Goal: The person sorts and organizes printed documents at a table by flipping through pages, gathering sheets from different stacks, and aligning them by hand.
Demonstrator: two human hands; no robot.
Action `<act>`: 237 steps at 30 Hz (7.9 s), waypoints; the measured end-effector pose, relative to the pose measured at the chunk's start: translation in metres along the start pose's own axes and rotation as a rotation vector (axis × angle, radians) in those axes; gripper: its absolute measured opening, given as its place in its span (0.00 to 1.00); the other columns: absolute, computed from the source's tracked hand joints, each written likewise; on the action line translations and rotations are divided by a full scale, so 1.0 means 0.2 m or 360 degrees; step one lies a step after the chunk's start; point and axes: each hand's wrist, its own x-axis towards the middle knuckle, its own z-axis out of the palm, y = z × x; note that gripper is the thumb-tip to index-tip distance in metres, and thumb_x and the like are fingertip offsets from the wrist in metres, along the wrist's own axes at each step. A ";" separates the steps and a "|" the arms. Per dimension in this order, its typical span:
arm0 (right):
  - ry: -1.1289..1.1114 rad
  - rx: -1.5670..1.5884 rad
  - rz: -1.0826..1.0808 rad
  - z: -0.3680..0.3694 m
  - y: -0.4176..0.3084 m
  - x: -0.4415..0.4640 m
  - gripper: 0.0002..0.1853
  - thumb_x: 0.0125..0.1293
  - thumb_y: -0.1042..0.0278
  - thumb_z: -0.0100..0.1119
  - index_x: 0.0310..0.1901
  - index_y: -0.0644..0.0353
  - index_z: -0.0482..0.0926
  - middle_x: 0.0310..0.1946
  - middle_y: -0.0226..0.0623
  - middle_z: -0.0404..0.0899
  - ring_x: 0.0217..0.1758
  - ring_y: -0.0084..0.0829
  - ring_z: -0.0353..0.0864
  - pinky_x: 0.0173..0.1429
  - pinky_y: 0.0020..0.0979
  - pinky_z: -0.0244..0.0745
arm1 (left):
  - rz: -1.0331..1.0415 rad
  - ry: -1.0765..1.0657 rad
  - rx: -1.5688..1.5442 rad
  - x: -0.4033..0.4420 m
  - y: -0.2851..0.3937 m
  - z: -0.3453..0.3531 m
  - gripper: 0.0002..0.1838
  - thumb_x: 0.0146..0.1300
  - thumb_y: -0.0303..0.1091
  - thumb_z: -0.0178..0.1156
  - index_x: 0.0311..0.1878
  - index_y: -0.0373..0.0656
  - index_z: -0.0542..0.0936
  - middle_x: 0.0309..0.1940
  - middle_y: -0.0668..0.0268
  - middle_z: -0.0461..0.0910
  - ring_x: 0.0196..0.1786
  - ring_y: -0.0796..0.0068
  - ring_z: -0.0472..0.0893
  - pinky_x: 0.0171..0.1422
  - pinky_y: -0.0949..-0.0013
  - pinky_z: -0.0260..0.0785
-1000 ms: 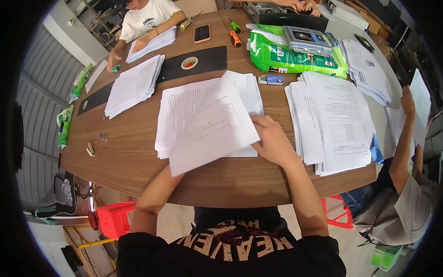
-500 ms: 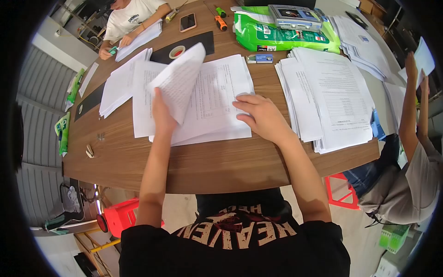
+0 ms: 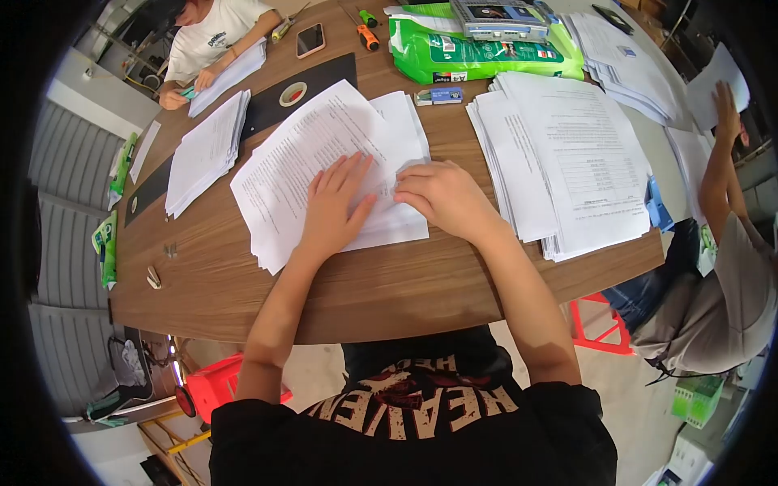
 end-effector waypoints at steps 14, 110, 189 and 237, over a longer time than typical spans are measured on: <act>0.0084 -0.0015 0.0056 0.00 -0.02 0.00 0.10 0.56 0.65 0.68 0.35 0.63 0.81 0.39 0.41 0.82 0.47 0.43 0.81 0.49 0.36 0.77 | 0.0074 0.0126 -0.0041 0.03 0.00 -0.05 0.22 0.54 0.41 0.68 0.53 0.48 0.81 0.53 0.63 0.78 0.58 0.58 0.74 0.61 0.56 0.64; 0.0220 -0.0123 -0.0047 0.03 -0.03 0.01 0.05 0.59 0.70 0.63 0.35 0.60 0.83 0.33 0.35 0.83 0.39 0.40 0.80 0.51 0.38 0.68 | 0.0065 0.0255 -0.0376 0.02 0.11 -0.03 0.19 0.58 0.20 0.51 0.54 0.43 0.73 0.43 0.55 0.82 0.44 0.54 0.82 0.49 0.55 0.73; -0.0406 0.0106 -0.0013 -0.13 0.01 0.09 0.12 0.50 0.73 0.67 0.38 0.62 0.82 0.40 0.40 0.83 0.39 0.34 0.82 0.41 0.30 0.75 | -0.0057 0.0189 -0.0016 -0.01 -0.04 0.20 0.19 0.64 0.30 0.46 0.56 0.39 0.75 0.54 0.53 0.76 0.61 0.54 0.72 0.63 0.40 0.57; 0.0559 0.0864 0.0138 -0.16 0.01 0.19 0.08 0.62 0.76 0.62 0.42 0.61 0.77 0.43 0.35 0.79 0.38 0.21 0.80 0.44 0.24 0.74 | -0.1682 0.1229 -0.1742 -0.01 -0.32 -0.36 0.19 0.72 0.37 0.48 0.59 0.33 0.71 0.55 0.48 0.74 0.59 0.56 0.73 0.62 0.56 0.67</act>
